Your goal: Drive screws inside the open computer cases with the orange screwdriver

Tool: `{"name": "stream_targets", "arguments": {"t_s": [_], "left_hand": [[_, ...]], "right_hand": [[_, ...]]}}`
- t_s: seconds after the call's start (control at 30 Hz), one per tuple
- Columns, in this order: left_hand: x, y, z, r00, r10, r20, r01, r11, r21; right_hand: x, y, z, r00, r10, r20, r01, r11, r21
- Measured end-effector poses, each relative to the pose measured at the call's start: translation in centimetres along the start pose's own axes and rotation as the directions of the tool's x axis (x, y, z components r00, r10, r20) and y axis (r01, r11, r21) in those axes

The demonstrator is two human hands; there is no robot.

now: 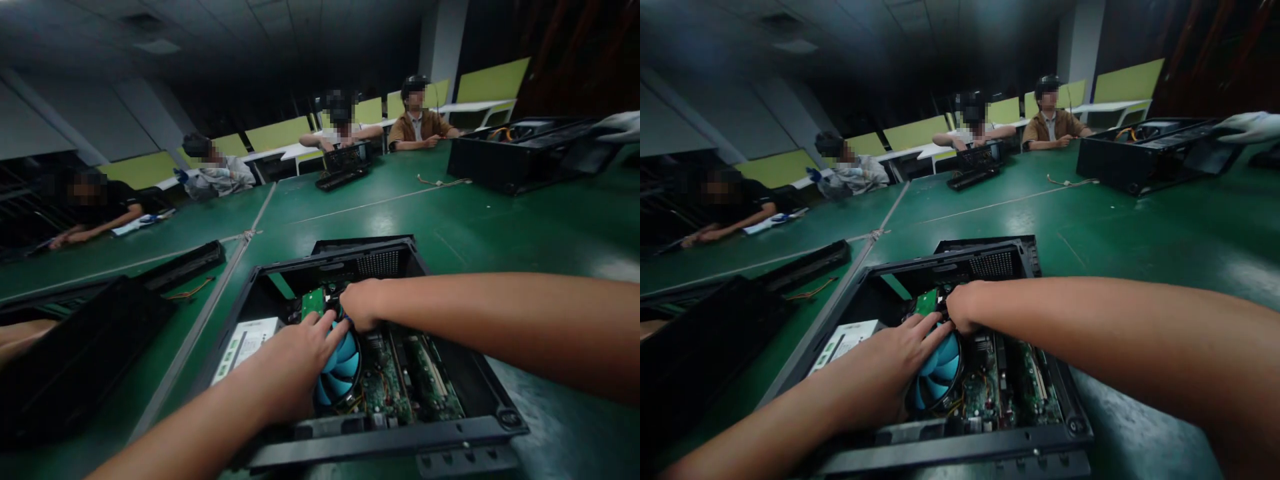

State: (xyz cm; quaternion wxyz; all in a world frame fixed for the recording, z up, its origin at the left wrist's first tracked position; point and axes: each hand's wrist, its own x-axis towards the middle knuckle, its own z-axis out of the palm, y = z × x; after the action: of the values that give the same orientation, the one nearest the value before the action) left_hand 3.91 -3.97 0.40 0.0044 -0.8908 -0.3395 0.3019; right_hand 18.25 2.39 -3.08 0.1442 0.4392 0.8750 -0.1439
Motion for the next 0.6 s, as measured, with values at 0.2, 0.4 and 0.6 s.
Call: {"name": "stream_targets", "arguments": {"t_s": [0.2,0.4,0.6], "left_hand": [[-0.2,0.0,0.0,1.000,0.004,-0.008,-0.004,1.000,0.021],[0.4,-0.8,0.7,0.992,0.128,-0.015,-0.128,0.992,0.001],[1.2,-1.8,0.9,0.993,0.120,0.021,-0.117,0.986,-0.115]], "right_hand": [[-1.6,-0.6,-1.1,0.999,-0.008,0.041,0.012,0.995,-0.099],[-4.7,2.3,-5.7,0.998,0.047,0.049,-0.034,0.970,-0.241],[-9.2,4.7,-7.3,0.987,0.156,-0.036,-0.157,0.987,-0.026]]}}
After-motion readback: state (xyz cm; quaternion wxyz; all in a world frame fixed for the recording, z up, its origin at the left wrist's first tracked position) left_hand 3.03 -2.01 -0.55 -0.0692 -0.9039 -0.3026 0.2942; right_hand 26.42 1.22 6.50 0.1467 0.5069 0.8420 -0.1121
